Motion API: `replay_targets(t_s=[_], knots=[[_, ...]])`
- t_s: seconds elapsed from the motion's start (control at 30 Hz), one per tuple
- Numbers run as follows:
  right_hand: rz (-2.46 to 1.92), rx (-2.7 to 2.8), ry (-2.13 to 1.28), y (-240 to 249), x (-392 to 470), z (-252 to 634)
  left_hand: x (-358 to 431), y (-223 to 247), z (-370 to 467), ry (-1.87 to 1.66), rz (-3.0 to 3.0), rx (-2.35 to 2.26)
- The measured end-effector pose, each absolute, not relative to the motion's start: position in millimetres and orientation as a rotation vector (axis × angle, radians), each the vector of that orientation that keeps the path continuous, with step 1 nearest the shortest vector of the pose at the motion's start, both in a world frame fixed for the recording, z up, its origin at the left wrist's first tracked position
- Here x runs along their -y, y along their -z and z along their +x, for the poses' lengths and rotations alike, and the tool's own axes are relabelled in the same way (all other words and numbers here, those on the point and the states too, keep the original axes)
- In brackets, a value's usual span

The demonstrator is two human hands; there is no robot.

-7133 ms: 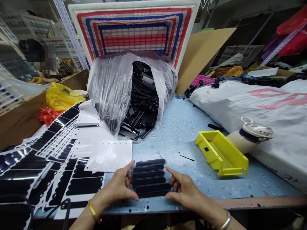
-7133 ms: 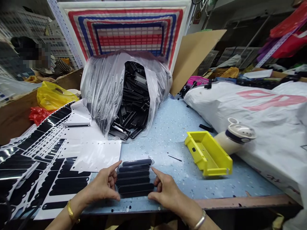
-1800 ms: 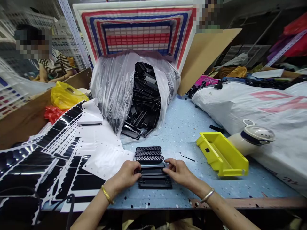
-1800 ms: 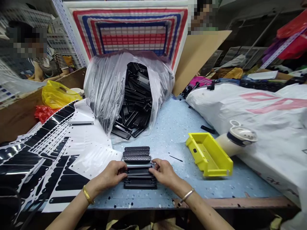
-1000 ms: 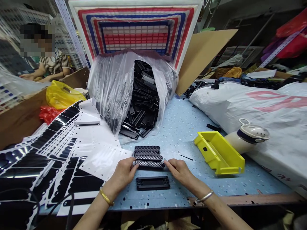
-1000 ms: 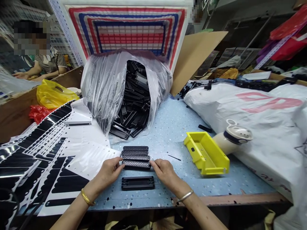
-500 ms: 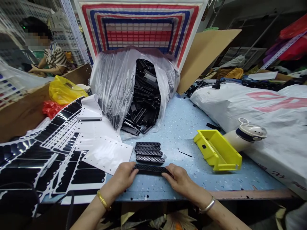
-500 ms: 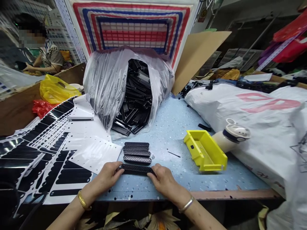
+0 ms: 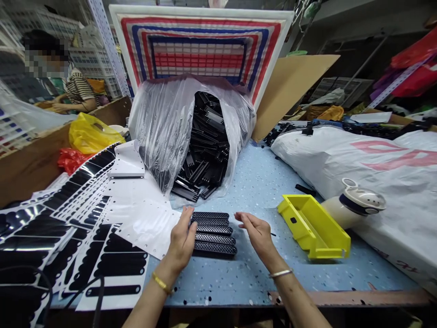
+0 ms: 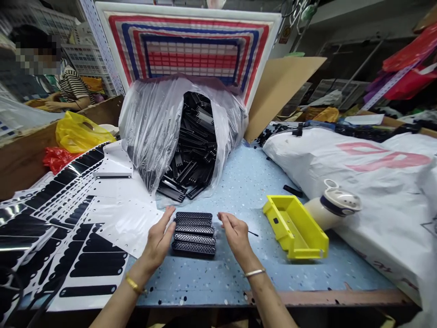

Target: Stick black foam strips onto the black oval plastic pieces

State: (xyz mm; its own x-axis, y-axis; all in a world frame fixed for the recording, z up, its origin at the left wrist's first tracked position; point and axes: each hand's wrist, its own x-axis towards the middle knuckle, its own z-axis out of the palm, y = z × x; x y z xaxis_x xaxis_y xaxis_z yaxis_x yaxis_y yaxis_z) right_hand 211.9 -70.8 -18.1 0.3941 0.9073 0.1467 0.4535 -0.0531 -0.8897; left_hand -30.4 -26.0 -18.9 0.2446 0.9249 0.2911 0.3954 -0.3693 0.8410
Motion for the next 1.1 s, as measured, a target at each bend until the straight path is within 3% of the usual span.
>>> replay_targets(t_s=[0.17, 0.4, 0.67, 0.77, 0.87, 1.1], knots=[[-1.641, 1.174, -0.581, 32, 37, 190, 1, 39, 0, -1.04, 1.848, -1.19], [-1.652, 1.17, -0.596, 32, 74, 167, 33, 61, -3, -1.056, 1.796, -1.256], [-1.72, 1.04, -0.548, 26, 68, 187, 48, 24, -35, -1.015, 2.117, -1.136], [-1.763, 1.141, -0.405, 9, 72, 190, 53, 18, -70, -0.801, 2.259, -1.275], [-1.678, 1.314, -0.331, -14, 80, 173, 51, 18, -110, -0.778, 1.981, -1.412], [-1.278, 1.738, -0.502, -33, 82, 93, 30, -29, -199, -1.45, 0.874, -1.24]])
